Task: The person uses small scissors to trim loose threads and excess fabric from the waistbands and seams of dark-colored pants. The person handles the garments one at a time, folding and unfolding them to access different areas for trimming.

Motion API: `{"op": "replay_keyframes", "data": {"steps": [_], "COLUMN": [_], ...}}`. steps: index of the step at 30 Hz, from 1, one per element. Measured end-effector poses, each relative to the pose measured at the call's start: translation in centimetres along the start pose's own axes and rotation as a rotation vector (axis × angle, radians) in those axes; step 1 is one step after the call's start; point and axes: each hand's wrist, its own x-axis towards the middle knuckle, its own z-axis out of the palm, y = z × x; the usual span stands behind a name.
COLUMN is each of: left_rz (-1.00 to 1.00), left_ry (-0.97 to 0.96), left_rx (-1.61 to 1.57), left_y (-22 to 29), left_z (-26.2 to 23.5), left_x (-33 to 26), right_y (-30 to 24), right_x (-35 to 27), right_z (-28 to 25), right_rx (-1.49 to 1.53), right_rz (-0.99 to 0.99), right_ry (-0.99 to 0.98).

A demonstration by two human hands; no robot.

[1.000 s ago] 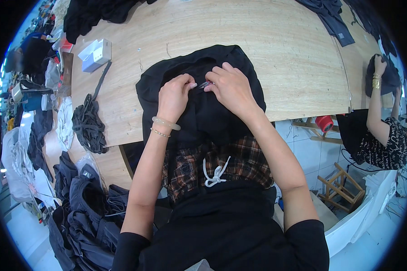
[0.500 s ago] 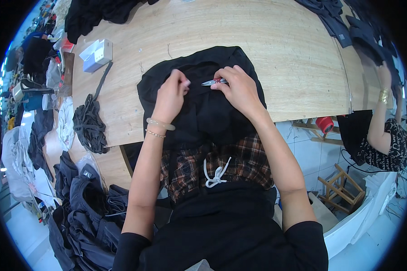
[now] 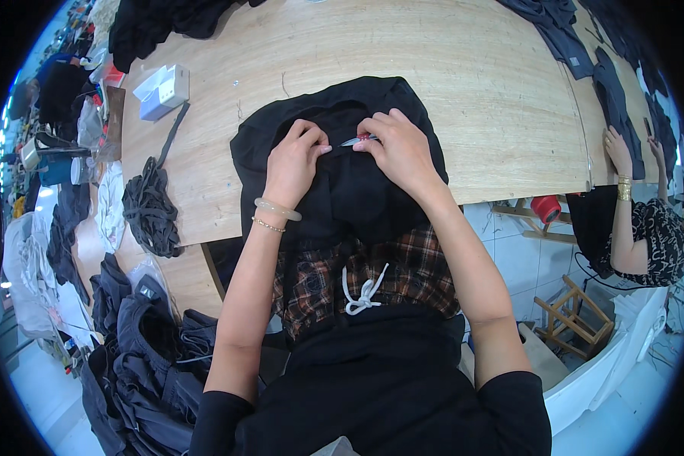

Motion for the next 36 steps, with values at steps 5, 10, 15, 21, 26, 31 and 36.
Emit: {"op": "replay_keyframes", "data": {"steps": [5,10,15,21,26,31,36], "left_rz": [-0.054,-0.059,-0.069,-0.098,-0.106,-0.114,-0.127], "left_ry": [-0.007,-0.012,-0.013,-0.013,-0.003,-0.010,-0.014], "left_rx": [-0.042,-0.050,-0.044,-0.030,-0.038,-0.032,-0.062], "left_y": [0.1,0.0,0.1,0.3,0.4,0.4,0.2], "left_z": [-0.2,-0.2,-0.2,-0.3,-0.2,-0.2,0.0], "left_x": [0.2,0.3,0.3,0.5,0.5,0.5,0.6], "right_y": [-0.5,-0.7,-0.9,-1.1,-1.5,-1.6,-1.6], "right_x": [0.1,0.2,0.3,0.3,0.5,0.6,0.6], "right_z": [0.2,0.3,0.1,0.2,0.6,0.8,0.9], "right_rx": [-0.003,0.002,0.007,0.040,0.028,0.008,0.048], "right_rz": [-0.035,-0.043,-0.022,0.012,0.000,-0.029,0.022], "right_ry": [0.004,0.013,0.011,0.019,0.036,0.041,0.037]}}
